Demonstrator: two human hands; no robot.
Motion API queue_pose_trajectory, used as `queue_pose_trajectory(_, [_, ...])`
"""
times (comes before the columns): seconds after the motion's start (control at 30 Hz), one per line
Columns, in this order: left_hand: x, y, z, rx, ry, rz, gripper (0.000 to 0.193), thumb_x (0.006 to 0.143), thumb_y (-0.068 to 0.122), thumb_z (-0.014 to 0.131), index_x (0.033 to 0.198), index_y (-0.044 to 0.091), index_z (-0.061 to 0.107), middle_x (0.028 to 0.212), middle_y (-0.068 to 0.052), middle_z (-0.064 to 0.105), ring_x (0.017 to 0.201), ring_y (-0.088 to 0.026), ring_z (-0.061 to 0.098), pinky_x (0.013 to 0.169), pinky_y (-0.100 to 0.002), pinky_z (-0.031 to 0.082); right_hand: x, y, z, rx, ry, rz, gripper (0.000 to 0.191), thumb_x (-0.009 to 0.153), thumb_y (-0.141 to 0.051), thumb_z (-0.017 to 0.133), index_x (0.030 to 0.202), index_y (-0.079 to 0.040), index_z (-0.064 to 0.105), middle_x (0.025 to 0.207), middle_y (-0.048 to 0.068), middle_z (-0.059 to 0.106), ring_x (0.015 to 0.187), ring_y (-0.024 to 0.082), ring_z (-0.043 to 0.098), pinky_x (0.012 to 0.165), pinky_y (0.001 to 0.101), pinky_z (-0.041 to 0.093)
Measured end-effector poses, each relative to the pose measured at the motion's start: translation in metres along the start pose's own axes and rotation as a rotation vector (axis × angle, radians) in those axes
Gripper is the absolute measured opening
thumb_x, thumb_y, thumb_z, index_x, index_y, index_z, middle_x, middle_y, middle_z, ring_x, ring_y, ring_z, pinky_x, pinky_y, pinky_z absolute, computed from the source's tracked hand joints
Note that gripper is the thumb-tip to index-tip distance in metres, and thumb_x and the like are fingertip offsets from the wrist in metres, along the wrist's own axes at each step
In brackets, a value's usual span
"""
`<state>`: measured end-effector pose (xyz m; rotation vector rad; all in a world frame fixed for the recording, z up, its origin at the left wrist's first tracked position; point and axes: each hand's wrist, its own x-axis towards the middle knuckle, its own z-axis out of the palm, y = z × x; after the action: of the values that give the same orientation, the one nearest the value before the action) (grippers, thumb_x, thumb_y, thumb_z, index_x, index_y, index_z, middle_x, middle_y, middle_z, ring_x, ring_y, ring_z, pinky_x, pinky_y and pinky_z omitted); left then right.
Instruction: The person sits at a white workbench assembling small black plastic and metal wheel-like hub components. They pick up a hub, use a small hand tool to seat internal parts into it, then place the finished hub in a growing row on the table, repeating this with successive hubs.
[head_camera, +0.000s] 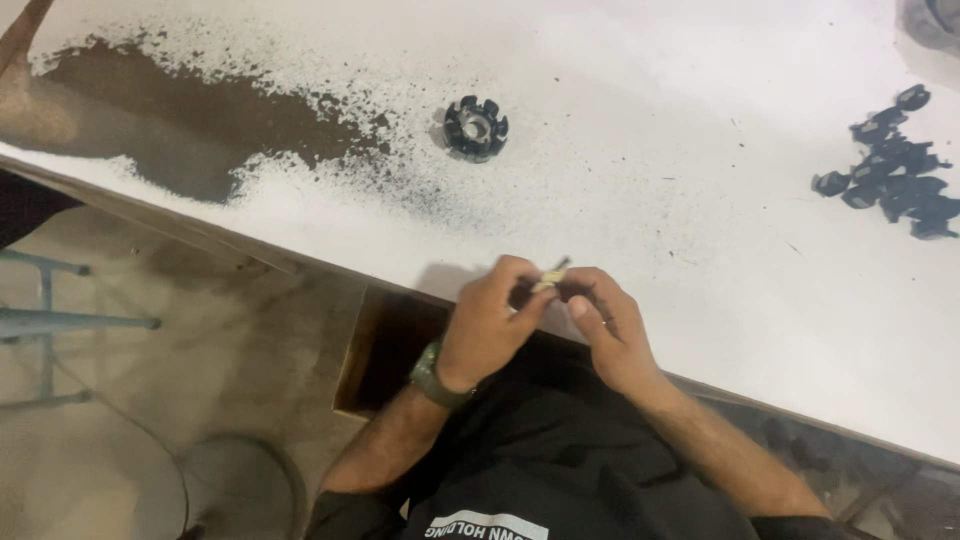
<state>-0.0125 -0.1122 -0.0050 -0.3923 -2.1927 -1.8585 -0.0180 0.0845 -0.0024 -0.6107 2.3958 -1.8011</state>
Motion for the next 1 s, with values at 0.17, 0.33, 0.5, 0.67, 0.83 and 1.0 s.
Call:
queue_pose_trajectory(0.17, [0.037, 0.000, 0.031, 0.227, -0.316, 0.090, 0.034, 0.093, 0.029, 0.074, 0.118, 0.009, 0.063, 0.100, -0.009, 0.075, 0.083, -0.021, 0.074, 0.067, -0.035, 0.058, -0.007, 0.024, -0.027, 0.218, 0.270, 0.127, 0.021, 0.105, -0.018, 0.058, 0.117, -0.002, 0.064, 0.112, 0.006, 0.068, 0.107, 0.014, 0.062, 0.098, 0.0325, 0.050])
queue_pose_trajectory(0.33, [0.116, -0.039, -0.039, 0.684, 0.030, 0.400, 0.063, 0.098, 0.047, 0.075, 0.138, 0.002, 0.056, 0.130, -0.020, 0.067, 0.118, -0.032, 0.065, 0.102, -0.045, 0.052, -0.019, 0.040, -0.068, 0.050, 0.415, 0.362, 0.015, 0.098, -0.020, 0.060, 0.101, -0.006, 0.065, 0.092, 0.002, 0.070, 0.082, 0.013, 0.068, 0.070, 0.0331, 0.057])
queue_pose_trajectory(0.5, [0.181, -0.062, -0.069, 0.273, -0.035, -0.025, 0.102, 0.099, 0.060, 0.067, 0.162, -0.007, 0.023, 0.159, -0.030, 0.042, 0.147, -0.038, 0.044, 0.119, -0.051, 0.037, -0.037, 0.046, -0.074, -0.087, 0.393, 0.106, 0.013, 0.100, -0.017, 0.065, 0.098, -0.005, 0.068, 0.089, 0.003, 0.069, 0.083, 0.011, 0.063, 0.075, 0.0285, 0.052])
queue_pose_trajectory(0.67, [0.130, -0.028, -0.041, 0.403, -0.149, -0.425, 0.115, 0.081, 0.061, 0.061, 0.164, -0.001, 0.012, 0.158, -0.027, 0.040, 0.142, -0.036, 0.048, 0.114, -0.050, 0.041, -0.049, 0.053, -0.083, 0.026, 0.435, 0.094, 0.013, 0.099, -0.016, 0.067, 0.097, -0.003, 0.065, 0.092, 0.004, 0.067, 0.086, 0.011, 0.061, 0.078, 0.0276, 0.051])
queue_pose_trajectory(0.83, [0.094, -0.001, 0.004, 1.152, -0.342, 0.069, 0.124, 0.066, 0.053, 0.084, 0.155, -0.004, 0.018, 0.158, -0.034, 0.035, 0.148, -0.042, 0.030, 0.117, -0.053, 0.030, -0.058, 0.060, -0.089, 0.019, 0.427, 0.066, 0.018, 0.098, -0.016, 0.072, 0.090, -0.004, 0.060, 0.095, 0.005, 0.065, 0.088, 0.012, 0.061, 0.079, 0.0282, 0.051])
queue_pose_trajectory(1.0, [0.109, -0.011, 0.040, 0.907, -0.668, 0.004, 0.103, 0.073, 0.034, 0.082, 0.158, 0.006, 0.031, 0.149, -0.019, 0.050, 0.138, -0.034, 0.046, 0.113, -0.047, 0.043, -0.063, 0.065, -0.087, 0.085, 0.467, 0.055, 0.017, 0.095, -0.011, 0.072, 0.100, -0.004, 0.057, 0.097, 0.006, 0.066, 0.091, 0.012, 0.064, 0.084, 0.0302, 0.055])
